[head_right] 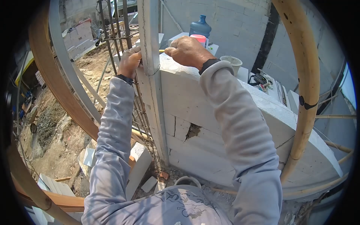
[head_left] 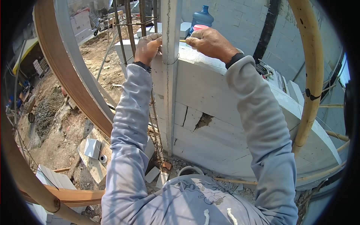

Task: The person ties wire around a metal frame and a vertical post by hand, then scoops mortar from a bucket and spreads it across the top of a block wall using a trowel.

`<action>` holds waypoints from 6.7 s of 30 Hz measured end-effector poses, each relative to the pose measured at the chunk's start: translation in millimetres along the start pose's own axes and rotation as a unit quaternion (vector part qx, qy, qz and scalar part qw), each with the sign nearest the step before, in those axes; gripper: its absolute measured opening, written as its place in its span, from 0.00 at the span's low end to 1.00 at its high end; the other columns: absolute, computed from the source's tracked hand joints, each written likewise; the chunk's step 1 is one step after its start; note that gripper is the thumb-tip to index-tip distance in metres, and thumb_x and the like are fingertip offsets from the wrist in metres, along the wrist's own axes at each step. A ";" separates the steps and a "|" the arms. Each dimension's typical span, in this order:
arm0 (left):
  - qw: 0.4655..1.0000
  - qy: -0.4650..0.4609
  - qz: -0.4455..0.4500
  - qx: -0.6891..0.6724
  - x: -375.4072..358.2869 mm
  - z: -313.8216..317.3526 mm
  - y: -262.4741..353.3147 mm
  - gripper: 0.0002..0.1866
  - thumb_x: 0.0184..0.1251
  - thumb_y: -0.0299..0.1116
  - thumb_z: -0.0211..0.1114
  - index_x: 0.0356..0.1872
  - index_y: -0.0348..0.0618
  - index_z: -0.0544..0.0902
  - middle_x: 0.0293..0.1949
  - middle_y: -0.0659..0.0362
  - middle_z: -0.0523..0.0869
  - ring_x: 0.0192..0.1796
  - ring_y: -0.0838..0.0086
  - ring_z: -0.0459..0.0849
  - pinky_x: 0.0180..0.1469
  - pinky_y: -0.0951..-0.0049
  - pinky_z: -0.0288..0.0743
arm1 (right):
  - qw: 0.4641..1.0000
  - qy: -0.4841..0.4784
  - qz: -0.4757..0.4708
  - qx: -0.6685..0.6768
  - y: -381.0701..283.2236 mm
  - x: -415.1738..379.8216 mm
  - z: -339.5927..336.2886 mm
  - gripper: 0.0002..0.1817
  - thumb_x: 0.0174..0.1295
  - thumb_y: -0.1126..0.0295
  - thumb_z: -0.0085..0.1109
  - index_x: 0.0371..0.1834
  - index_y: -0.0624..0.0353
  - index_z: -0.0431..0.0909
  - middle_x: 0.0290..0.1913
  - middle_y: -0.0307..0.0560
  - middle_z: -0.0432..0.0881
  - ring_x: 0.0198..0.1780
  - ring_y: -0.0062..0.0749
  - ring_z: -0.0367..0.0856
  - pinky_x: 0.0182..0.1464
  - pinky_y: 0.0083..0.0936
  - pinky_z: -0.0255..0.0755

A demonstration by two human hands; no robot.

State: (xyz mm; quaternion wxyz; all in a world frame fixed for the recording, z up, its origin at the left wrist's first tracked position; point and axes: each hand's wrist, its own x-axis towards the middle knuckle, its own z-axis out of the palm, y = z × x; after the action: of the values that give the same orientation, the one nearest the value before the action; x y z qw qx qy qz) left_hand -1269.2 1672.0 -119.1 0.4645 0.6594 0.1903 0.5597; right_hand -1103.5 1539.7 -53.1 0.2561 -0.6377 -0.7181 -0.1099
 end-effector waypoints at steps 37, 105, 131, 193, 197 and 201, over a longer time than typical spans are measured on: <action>0.987 -0.111 -0.110 0.026 -65.6 -25.9 17.1 0.12 0.62 0.41 0.62 0.29 0.42 0.77 0.21 0.65 0.78 0.17 0.87 0.68 0.17 0.87 0.58 | 0.939 0.146 -0.065 0.303 -78.0 -90.7 44.2 0.05 0.53 0.72 0.56 0.28 0.61 0.74 0.23 0.56 0.78 0.27 0.52 0.79 0.30 0.37 0.72; 0.988 0.045 0.135 0.066 18.9 -6.2 118.0 0.08 0.62 0.36 0.63 0.29 0.42 0.80 0.21 0.65 0.79 0.17 0.89 0.68 0.18 0.87 0.57 | 0.964 0.175 -0.044 0.195 -44.4 -40.2 -12.3 0.26 0.56 0.67 0.56 0.57 0.69 0.69 0.43 0.61 0.81 0.41 0.47 0.83 0.46 0.33 0.75; 0.986 0.069 0.144 0.053 25.4 -5.8 126.8 0.07 0.62 0.35 0.62 0.28 0.44 0.80 0.21 0.66 0.79 0.16 0.90 0.67 0.17 0.87 0.56 | 0.960 0.177 -0.065 0.205 -38.5 -50.3 -11.1 0.23 0.57 0.67 0.57 0.55 0.68 0.71 0.38 0.59 0.83 0.29 0.33 0.82 0.34 0.27 0.75; 0.762 -0.451 -0.044 -0.463 76.8 34.5 88.3 0.20 0.74 0.44 0.36 0.45 0.35 0.69 0.39 0.57 0.75 0.39 0.73 0.79 0.45 0.75 0.77 | 0.982 -0.148 0.086 0.084 -26.0 158.8 -119.5 0.19 0.48 0.75 0.63 0.45 0.70 0.78 0.52 0.58 0.77 0.53 0.44 0.78 0.56 0.33 0.74; 0.740 -0.434 -0.018 -0.514 84.0 39.2 71.4 0.18 0.74 0.43 0.41 0.46 0.36 0.68 0.39 0.57 0.72 0.41 0.74 0.77 0.50 0.72 0.75 | 0.981 -0.159 0.077 0.083 -32.2 152.9 -120.7 0.19 0.51 0.69 0.64 0.48 0.61 0.79 0.51 0.53 0.79 0.53 0.37 0.78 0.53 0.28 0.75; 0.712 -0.450 0.003 -0.540 90.9 32.3 58.9 0.16 0.71 0.41 0.49 0.48 0.37 0.72 0.44 0.54 0.77 0.44 0.73 0.80 0.47 0.73 0.77 | 0.977 -0.149 0.094 0.119 -34.1 148.5 -117.0 0.17 0.50 0.67 0.65 0.44 0.59 0.81 0.47 0.50 0.82 0.49 0.36 0.80 0.51 0.27 0.76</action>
State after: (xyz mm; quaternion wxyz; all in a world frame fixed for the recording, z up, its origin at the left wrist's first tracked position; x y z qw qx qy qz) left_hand -1228.1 1700.0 -17.6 0.7702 0.4709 -0.3775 0.2061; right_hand -1118.2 1605.2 126.8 0.2291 -0.6766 -0.6930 0.0974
